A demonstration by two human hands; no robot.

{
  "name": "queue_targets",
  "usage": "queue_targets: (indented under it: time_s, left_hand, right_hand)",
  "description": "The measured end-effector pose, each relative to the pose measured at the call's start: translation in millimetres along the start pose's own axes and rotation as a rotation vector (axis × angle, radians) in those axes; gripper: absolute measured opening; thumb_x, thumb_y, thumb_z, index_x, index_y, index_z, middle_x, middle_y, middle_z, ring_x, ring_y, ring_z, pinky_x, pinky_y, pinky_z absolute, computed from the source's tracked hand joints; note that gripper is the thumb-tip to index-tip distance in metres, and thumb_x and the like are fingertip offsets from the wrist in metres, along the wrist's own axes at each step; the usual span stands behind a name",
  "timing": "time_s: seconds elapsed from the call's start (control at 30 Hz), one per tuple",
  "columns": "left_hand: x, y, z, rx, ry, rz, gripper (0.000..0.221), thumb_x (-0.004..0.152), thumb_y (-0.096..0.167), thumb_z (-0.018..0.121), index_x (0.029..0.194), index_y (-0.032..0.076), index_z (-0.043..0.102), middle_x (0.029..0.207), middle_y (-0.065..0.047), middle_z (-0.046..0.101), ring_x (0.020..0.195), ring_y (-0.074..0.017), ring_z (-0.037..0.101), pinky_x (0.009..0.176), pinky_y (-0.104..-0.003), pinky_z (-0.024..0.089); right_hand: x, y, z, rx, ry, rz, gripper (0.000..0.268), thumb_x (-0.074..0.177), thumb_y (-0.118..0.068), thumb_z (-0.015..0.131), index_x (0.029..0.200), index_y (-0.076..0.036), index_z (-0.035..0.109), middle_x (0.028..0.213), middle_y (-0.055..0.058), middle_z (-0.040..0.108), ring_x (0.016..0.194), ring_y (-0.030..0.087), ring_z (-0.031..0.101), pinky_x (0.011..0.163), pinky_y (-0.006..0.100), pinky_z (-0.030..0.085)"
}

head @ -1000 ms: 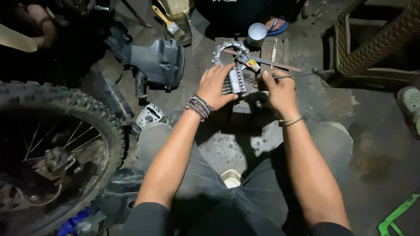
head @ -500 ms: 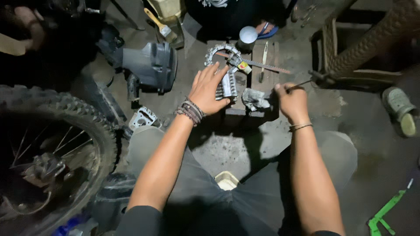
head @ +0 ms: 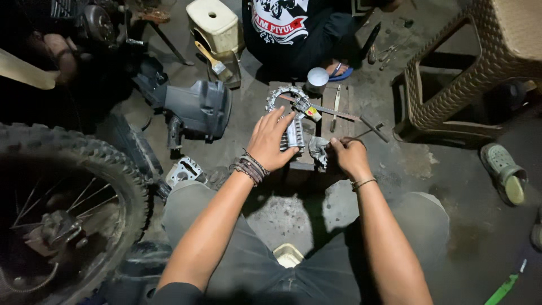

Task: The person cleans a motorcycle cylinder head using a cloth and then uses a screwdriver to clean out the internal passages.

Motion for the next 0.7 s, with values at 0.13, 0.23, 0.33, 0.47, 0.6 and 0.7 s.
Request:
queue_targets:
  time_s: [0.13, 0.23, 0.33, 0.47, 0.6, 0.7]
  left_hand:
    - [-3, 6, -3, -0.007, 0.055, 0.028, 0.084, 0.080, 0.040, 0.078, 0.152, 0.017, 0.042, 0.154, -0.020, 0.039, 0.145, -0.0422, 0.035, 0.118, -0.061, 0.026]
    - [-8, 24, 1, -0.009, 0.228, 0.180, 0.050, 0.088, 0.034, 0.070, 0.133, 0.014, 0.062, 0.137, -0.017, 0.056, 0.131, -0.0350, 0.051, 0.107, -0.051, 0.040]
    - [-23, 43, 29, 0.076, 0.269, 0.345, 0.040, 0.086, 0.044, 0.070, 0.117, 0.019, 0.067, 0.121, -0.004, 0.062, 0.109, -0.0252, 0.062, 0.082, -0.041, 0.049]
    - [-33, 62, 36, 0.030, 0.100, 0.295, 0.049, 0.088, 0.042, 0.068, 0.128, 0.015, 0.059, 0.113, -0.007, 0.063, 0.096, -0.0299, 0.071, 0.077, -0.040, 0.058]
    - [-28, 67, 28, -0.140, -0.056, 0.104, 0.056, 0.094, 0.031, 0.064, 0.142, 0.004, 0.052, 0.113, -0.015, 0.065, 0.080, -0.0294, 0.073, 0.071, -0.042, 0.061]
    - [-23, 48, 53, -0.125, 0.075, 0.093, 0.030, 0.089, 0.027, 0.069, 0.114, 0.011, 0.066, 0.094, -0.008, 0.067, 0.088, -0.0338, 0.072, 0.072, -0.042, 0.059]
  right_hand:
    - [-26, -35, -11, 0.056, 0.023, 0.014, 0.042, 0.101, -0.031, 0.068, 0.113, 0.009, 0.073, 0.112, 0.034, 0.071, 0.121, 0.053, 0.060, 0.097, 0.061, 0.048]
    - [-30, -46, -27, 0.170, 0.061, -0.100, 0.037, 0.102, -0.027, 0.068, 0.109, 0.008, 0.075, 0.103, 0.032, 0.072, 0.107, 0.047, 0.068, 0.087, 0.053, 0.053]
    - [-31, -52, -41, 0.199, 0.057, -0.168, 0.031, 0.105, -0.024, 0.067, 0.109, 0.006, 0.076, 0.098, 0.031, 0.073, 0.099, 0.037, 0.071, 0.080, 0.050, 0.054]
    - [-59, -85, -45, 0.517, -0.002, -0.017, 0.026, 0.107, -0.018, 0.061, 0.105, 0.004, 0.074, 0.090, 0.018, 0.073, 0.083, 0.019, 0.067, 0.072, 0.036, 0.058]
    - [-65, -94, -46, 0.642, -0.067, -0.003, 0.031, 0.107, -0.018, 0.064, 0.098, 0.010, 0.073, 0.088, 0.022, 0.072, 0.080, 0.025, 0.066, 0.077, 0.044, 0.059]
    - [-67, -87, -42, 0.678, -0.098, -0.004, 0.028, 0.106, -0.016, 0.063, 0.099, 0.009, 0.073, 0.089, 0.017, 0.071, 0.080, 0.022, 0.066, 0.077, 0.038, 0.059]
Point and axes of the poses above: each hand's wrist, its own x-axis towards the middle knuckle, its own z-axis out of the palm, y = z × x, the point moved 8 cm from there along x, towards the middle knuckle
